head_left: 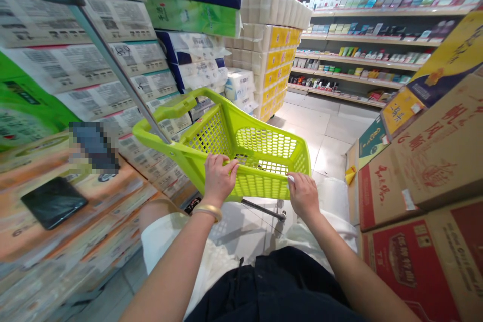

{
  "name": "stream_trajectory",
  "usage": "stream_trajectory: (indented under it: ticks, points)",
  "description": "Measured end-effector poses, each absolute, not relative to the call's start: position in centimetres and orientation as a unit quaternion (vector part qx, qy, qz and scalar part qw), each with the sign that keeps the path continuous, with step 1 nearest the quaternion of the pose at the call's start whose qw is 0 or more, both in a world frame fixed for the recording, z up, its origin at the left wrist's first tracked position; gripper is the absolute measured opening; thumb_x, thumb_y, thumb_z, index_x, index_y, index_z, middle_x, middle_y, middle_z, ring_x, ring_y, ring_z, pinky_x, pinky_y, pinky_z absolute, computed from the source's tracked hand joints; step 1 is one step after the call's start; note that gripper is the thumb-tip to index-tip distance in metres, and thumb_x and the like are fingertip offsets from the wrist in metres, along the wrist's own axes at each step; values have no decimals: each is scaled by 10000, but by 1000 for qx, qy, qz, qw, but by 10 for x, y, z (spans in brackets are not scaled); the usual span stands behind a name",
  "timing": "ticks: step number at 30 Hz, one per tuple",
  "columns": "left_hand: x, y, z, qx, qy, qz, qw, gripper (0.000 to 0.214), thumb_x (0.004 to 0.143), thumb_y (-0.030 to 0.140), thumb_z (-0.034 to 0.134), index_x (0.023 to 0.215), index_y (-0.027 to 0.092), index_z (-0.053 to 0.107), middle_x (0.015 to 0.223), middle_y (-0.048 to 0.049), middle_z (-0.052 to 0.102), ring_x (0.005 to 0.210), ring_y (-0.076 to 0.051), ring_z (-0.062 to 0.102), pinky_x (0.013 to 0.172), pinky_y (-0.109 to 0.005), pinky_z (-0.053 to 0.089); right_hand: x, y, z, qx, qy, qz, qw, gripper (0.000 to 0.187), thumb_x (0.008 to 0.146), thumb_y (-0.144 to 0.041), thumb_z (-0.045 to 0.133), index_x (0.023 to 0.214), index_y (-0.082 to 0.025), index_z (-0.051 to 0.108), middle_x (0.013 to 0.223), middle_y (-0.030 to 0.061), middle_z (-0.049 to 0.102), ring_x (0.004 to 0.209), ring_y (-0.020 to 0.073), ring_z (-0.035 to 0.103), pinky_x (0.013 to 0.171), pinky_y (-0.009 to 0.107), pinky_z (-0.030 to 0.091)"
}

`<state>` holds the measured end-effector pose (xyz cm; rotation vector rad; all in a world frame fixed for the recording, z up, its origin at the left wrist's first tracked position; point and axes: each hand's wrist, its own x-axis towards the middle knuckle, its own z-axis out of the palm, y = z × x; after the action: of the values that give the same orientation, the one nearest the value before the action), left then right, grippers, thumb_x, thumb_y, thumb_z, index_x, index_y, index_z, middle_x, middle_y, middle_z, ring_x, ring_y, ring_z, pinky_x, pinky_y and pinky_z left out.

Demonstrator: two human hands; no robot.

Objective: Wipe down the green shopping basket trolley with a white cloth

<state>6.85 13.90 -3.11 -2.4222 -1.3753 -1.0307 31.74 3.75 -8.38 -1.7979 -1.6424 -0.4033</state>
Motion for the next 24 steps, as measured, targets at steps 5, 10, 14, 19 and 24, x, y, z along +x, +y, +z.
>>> stream_trajectory:
  ticks: [5, 10, 14, 19, 24]
  points:
    - [67, 136, -31, -817, -452, -349, 84, 254, 923, 336, 541, 964, 261, 780, 941, -90, 624, 1032, -276, 506, 1117, -541, 339, 312, 28, -84, -694, -622, -150, 331, 279, 1015, -272, 396, 1010, -183, 661, 925, 71, 699, 881, 222, 579, 848, 341, 377]
    - [63, 139, -31, -828, -433, -349, 78, 248, 923, 323, 545, 961, 256, 782, 936, -86, 626, 1021, -267, 511, 1123, -537, 344, 305, 18, -85, -696, -615, -156, 336, 285, 1017, -278, 387, 992, -195, 658, 905, 68, 690, 857, 220, 570, 845, 344, 364]
    - [61, 149, -29, -840, -416, -343, 69, 263, 931, 338, 534, 961, 254, 781, 938, -81, 635, 1020, -262, 526, 1127, -547, 345, 301, 16, -85, -697, -614, -156, 337, 270, 1001, -248, 399, 1027, -194, 662, 926, 67, 698, 872, 219, 577, 855, 345, 368]
    - [58, 170, -26, -859, -398, -318, 53, 305, 944, 370, 499, 998, 254, 775, 975, -81, 664, 1046, -258, 572, 1136, -549, 352, 293, 20, -85, -694, -613, -142, 350, 280, 994, -236, 405, 1080, -191, 668, 948, 71, 708, 872, 208, 601, 847, 342, 400]
    - [58, 177, -28, -843, -449, -293, 43, 378, 942, 355, 464, 1187, 206, 710, 1340, -127, 611, 1410, -343, 394, 1178, -593, 303, 276, 25, -88, -681, -623, -130, 362, 301, 999, -247, 402, 1136, -167, 658, 1022, 99, 723, 931, 218, 631, 878, 356, 438]
